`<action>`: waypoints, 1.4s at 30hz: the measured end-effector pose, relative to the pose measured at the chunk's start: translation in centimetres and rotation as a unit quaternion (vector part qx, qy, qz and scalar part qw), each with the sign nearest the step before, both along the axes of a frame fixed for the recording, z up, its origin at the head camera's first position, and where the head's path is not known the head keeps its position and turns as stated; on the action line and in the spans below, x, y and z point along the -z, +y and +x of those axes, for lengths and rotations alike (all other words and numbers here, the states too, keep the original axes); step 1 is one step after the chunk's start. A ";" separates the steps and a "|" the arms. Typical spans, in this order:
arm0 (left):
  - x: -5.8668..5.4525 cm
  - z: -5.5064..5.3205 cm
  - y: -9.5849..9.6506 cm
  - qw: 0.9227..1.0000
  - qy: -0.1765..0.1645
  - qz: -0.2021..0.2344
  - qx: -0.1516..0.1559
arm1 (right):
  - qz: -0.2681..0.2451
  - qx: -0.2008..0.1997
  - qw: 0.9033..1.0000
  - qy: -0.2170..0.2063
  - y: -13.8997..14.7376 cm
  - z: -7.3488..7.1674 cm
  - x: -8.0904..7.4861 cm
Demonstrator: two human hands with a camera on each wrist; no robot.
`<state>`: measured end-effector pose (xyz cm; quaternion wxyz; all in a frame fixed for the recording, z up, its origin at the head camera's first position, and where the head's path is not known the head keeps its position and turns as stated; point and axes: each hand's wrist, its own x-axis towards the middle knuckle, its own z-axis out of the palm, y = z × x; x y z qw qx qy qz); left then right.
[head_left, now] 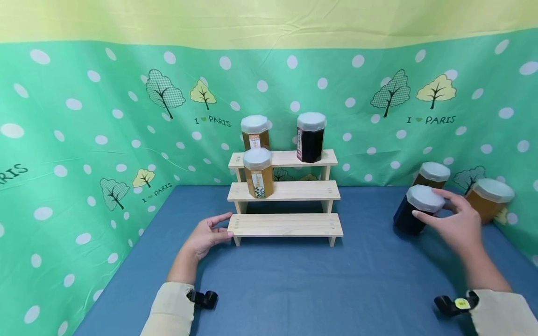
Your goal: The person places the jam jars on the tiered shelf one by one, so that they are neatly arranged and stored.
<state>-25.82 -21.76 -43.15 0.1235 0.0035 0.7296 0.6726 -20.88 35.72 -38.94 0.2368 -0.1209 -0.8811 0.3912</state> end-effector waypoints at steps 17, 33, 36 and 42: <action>0.0 0.0 0.0 1.000 0.001 0.002 0.001 | -0.011 -0.049 0.998 0.029 -2.4 0.7 -1.4; 0.0 0.0 0.0 1.000 -0.001 0.001 0.001 | -0.026 -0.078 0.996 0.028 -5.4 1.4 -3.5; 0.0 0.0 0.1 1.000 -0.002 0.001 -0.002 | -0.025 -0.084 0.996 0.028 -5.9 1.4 -3.8; 0.0 0.1 0.0 1.000 0.004 -0.001 0.005 | -0.020 -0.098 0.995 0.027 -7.1 1.2 -4.9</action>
